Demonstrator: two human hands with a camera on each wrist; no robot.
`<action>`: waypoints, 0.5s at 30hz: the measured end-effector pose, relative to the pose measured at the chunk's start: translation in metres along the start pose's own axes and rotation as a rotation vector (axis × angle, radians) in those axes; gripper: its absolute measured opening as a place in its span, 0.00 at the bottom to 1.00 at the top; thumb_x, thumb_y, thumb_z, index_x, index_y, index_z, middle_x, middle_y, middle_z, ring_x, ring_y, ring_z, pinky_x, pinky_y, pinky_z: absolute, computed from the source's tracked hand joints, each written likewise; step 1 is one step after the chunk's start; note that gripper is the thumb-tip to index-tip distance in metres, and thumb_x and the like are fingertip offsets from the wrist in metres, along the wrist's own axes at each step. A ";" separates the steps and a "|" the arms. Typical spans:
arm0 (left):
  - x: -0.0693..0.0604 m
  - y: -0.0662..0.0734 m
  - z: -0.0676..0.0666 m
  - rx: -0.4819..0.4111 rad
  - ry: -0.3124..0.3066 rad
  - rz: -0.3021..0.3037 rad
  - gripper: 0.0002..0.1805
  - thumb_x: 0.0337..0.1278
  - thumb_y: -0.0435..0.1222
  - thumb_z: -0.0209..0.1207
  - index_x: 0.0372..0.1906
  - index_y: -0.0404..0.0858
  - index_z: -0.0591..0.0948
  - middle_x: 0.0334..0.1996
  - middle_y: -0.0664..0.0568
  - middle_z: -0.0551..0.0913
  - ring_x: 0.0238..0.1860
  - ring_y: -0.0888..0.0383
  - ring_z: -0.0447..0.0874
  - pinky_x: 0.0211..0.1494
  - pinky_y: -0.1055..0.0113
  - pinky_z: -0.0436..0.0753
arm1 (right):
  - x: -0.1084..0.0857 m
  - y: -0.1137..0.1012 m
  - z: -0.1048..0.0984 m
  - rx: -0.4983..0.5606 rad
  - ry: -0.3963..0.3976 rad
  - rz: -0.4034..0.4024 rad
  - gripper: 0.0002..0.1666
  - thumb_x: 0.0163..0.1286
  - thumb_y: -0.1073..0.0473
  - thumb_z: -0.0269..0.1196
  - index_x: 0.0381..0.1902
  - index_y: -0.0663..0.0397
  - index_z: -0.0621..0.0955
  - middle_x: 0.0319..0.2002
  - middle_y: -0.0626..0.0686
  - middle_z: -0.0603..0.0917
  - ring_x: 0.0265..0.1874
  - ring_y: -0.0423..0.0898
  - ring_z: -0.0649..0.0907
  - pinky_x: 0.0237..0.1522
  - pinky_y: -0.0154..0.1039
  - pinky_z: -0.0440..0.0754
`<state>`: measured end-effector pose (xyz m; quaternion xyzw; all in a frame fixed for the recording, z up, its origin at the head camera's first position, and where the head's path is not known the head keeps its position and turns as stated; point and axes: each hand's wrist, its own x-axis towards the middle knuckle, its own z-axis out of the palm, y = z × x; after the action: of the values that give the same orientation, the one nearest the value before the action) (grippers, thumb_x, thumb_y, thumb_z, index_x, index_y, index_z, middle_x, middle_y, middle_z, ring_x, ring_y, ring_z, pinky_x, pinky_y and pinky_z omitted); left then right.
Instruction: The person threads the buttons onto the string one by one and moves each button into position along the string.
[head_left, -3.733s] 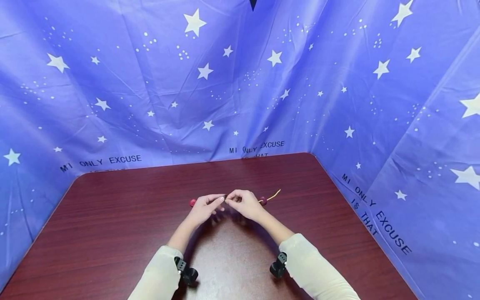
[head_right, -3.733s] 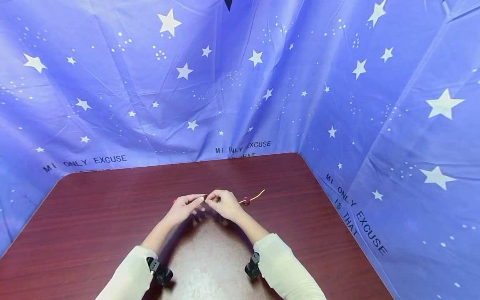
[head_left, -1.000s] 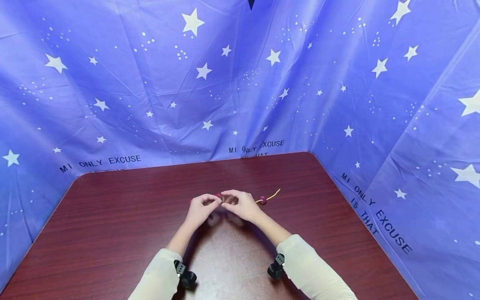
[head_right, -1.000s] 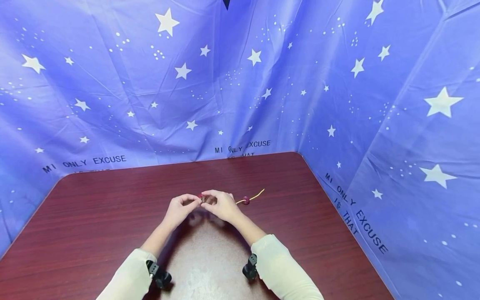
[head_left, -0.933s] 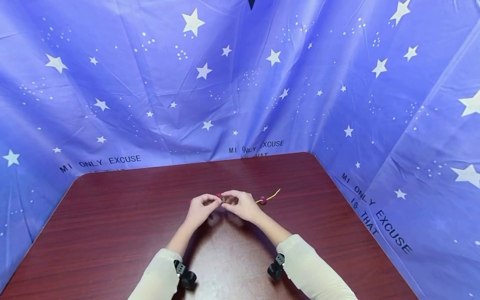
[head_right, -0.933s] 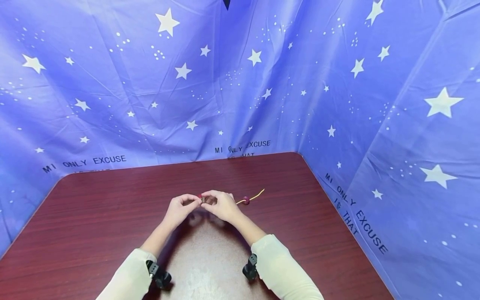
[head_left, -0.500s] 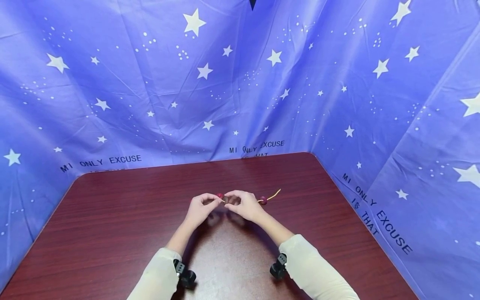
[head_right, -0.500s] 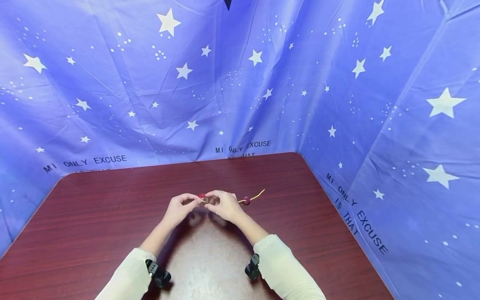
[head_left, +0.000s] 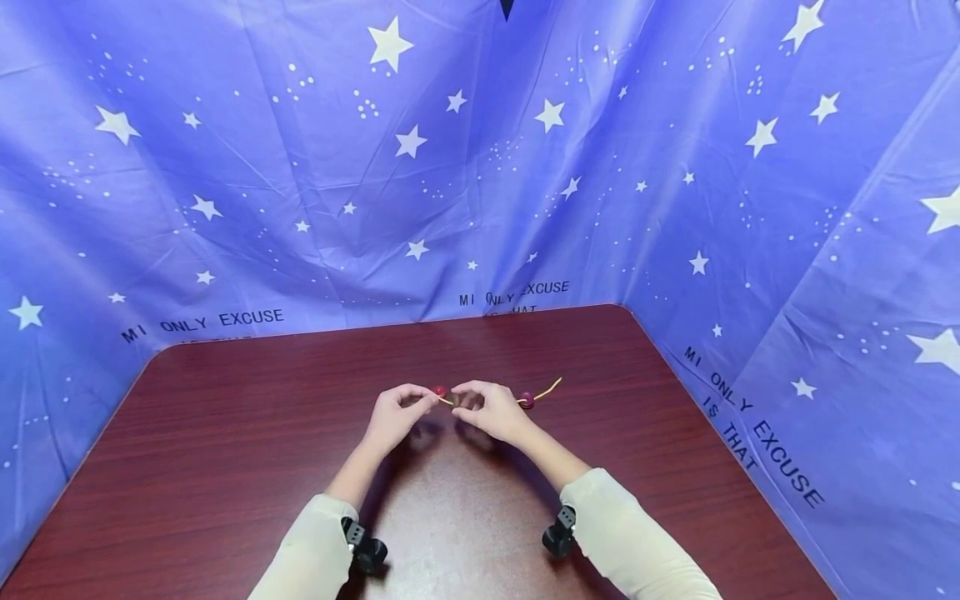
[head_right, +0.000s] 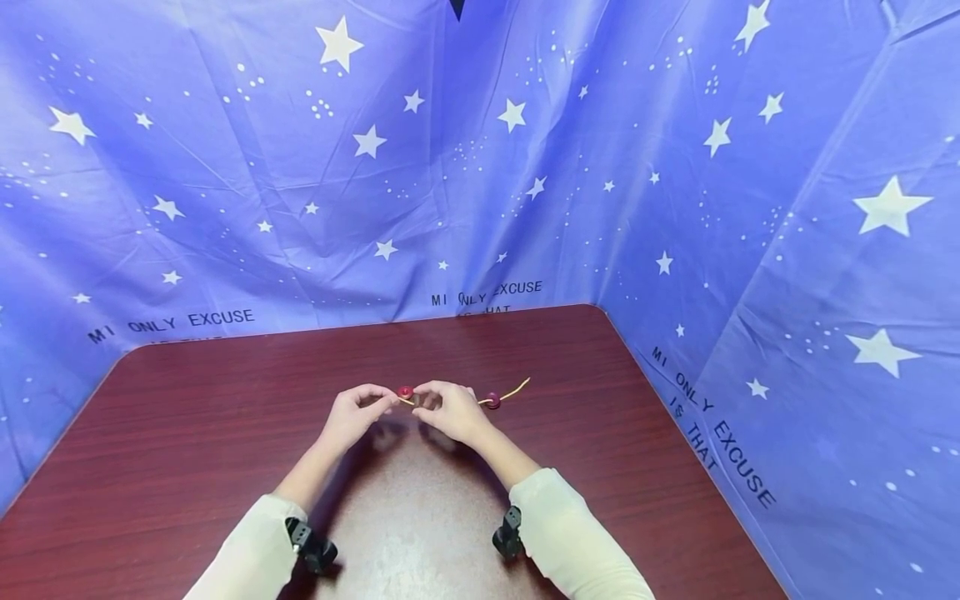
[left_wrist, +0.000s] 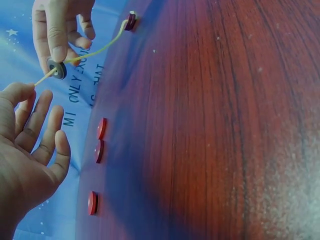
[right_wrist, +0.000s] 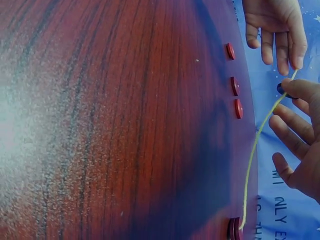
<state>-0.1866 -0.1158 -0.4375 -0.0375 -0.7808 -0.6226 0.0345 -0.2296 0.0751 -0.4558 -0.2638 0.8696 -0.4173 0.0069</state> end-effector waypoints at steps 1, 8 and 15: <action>0.000 0.000 0.000 0.003 0.002 0.000 0.09 0.55 0.29 0.61 0.37 0.25 0.81 0.35 0.28 0.83 0.26 0.68 0.81 0.41 0.57 0.83 | 0.000 0.001 0.000 0.000 -0.003 0.002 0.19 0.57 0.60 0.68 0.46 0.58 0.82 0.28 0.49 0.84 0.24 0.37 0.77 0.27 0.27 0.75; 0.003 -0.004 0.000 -0.029 -0.007 -0.012 0.09 0.56 0.29 0.60 0.37 0.24 0.81 0.35 0.27 0.82 0.28 0.64 0.83 0.44 0.50 0.82 | -0.001 0.002 -0.005 -0.016 0.001 0.004 0.19 0.56 0.61 0.68 0.47 0.59 0.82 0.28 0.49 0.85 0.24 0.37 0.77 0.27 0.27 0.75; 0.004 -0.006 -0.002 -0.029 -0.006 -0.006 0.09 0.55 0.28 0.60 0.38 0.24 0.81 0.35 0.27 0.82 0.26 0.68 0.82 0.38 0.68 0.83 | -0.001 0.005 -0.009 -0.016 0.000 0.025 0.20 0.56 0.60 0.68 0.47 0.58 0.82 0.28 0.48 0.85 0.24 0.37 0.77 0.27 0.27 0.75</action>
<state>-0.1910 -0.1187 -0.4425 -0.0375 -0.7721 -0.6337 0.0298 -0.2332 0.0847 -0.4535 -0.2528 0.8762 -0.4102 0.0101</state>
